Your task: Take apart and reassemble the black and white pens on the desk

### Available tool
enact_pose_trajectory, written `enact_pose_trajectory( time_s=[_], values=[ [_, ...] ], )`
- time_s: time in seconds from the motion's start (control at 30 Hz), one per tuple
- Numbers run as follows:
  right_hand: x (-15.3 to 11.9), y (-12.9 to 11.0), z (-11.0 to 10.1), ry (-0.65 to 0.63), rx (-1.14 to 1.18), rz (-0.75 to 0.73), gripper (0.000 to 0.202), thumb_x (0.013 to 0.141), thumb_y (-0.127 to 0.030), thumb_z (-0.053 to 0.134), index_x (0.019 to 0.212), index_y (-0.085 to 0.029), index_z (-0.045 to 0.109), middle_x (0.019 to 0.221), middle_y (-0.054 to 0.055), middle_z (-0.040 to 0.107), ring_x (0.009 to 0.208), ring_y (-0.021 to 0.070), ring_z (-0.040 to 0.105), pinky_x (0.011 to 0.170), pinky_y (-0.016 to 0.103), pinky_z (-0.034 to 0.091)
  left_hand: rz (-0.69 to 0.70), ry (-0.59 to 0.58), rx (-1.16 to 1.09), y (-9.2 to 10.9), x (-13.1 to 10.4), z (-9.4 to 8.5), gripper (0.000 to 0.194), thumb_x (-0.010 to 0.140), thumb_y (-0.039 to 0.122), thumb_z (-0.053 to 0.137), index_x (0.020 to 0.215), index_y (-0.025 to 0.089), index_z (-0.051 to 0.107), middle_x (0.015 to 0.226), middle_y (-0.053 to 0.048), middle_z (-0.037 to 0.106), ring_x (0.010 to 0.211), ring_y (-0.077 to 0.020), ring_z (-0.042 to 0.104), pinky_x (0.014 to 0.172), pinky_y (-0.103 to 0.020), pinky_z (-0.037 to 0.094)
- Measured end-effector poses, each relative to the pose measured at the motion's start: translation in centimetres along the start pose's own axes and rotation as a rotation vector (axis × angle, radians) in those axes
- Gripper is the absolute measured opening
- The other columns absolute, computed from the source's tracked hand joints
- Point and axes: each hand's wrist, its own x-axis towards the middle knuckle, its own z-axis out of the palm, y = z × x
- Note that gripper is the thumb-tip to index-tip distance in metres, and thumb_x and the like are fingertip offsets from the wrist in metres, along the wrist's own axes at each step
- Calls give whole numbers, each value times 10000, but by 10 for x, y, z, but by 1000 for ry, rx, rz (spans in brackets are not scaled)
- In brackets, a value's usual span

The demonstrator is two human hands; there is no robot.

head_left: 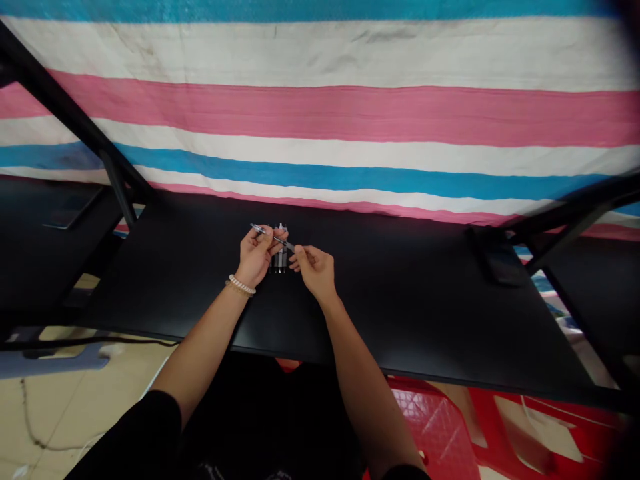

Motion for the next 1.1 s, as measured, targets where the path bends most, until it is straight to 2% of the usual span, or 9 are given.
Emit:
enact_pose_trajectory(
  time_s=[0.1, 0.2, 0.3, 0.5, 0.57, 0.67, 0.83, 0.97, 1.1],
  values=[
    [0, 1, 0, 11, 23, -19, 451, 786, -575, 779, 1033, -202, 717, 822, 43, 739, 657, 174, 724, 602, 305, 625, 17, 17, 6, 1, 0, -1, 384, 726, 399, 894, 877, 183, 615, 935, -44, 777, 912, -194, 769, 828, -311, 609],
    [-1, 1, 1, -3, 31, -9, 408, 856, -583, 700, 964, -190, 719, 772, 46, 732, 645, 172, 719, 603, 306, 619, 25, 21, 6, 1, 1, -1, 371, 739, 391, 886, 876, 182, 611, 922, -39, 772, 897, -179, 765, 814, -294, 606],
    [-2, 1, 3, 3, 71, -17, 429, 822, -568, 743, 1040, -201, 701, 864, 58, 751, 710, 181, 738, 617, 303, 622, 33, 28, 16, 3, 1, -1, 372, 740, 396, 884, 868, 183, 608, 927, -40, 771, 895, -176, 764, 814, -294, 606],
    [-2, 0, 5, 1, 69, 22, 459, 796, -609, 748, 991, -197, 705, 790, 44, 741, 621, 166, 715, 561, 284, 596, 41, 6, 12, 4, 0, -1, 376, 725, 400, 894, 865, 188, 616, 908, -31, 775, 865, -167, 765, 815, -294, 613],
    [-3, -1, 4, -44, 61, 49, 472, 795, -646, 731, 924, -193, 708, 727, 36, 728, 564, 157, 693, 518, 270, 572, 38, -5, 8, 4, -1, -1, 368, 731, 395, 891, 866, 188, 619, 907, -31, 776, 855, -163, 764, 808, -288, 613],
    [-4, -4, 3, -155, 34, 132, 565, 881, -720, 571, 733, -184, 668, 544, 19, 645, 413, 129, 597, 413, 244, 484, 13, -14, 13, 4, -1, -1, 349, 748, 387, 881, 879, 188, 626, 914, -33, 776, 853, -161, 761, 815, -292, 611],
    [-5, -6, 3, -116, 18, 17, 472, 828, -668, 692, 869, -198, 680, 701, 27, 712, 535, 137, 653, 492, 245, 504, 17, -23, 3, 5, -1, -2, 325, 764, 372, 873, 865, 193, 622, 906, -25, 771, 857, -154, 757, 805, -278, 602],
    [-5, -6, 3, -204, -32, 24, 514, 903, -702, 571, 761, -211, 626, 520, -29, 589, 411, 109, 524, 440, 242, 424, -23, -36, -7, 8, -1, 0, 277, 805, 334, 844, 873, 195, 614, 892, -13, 751, 857, -148, 745, 826, -283, 592],
    [-4, -6, 2, -188, -12, -7, 546, 926, -733, 502, 850, -211, 642, 606, -9, 640, 511, 123, 585, 536, 258, 490, -92, -7, -161, 18, 0, 1, 141, 894, 230, 743, 893, 209, 604, 802, 31, 665, 795, -108, 698, 868, -291, 578]
  ],
)
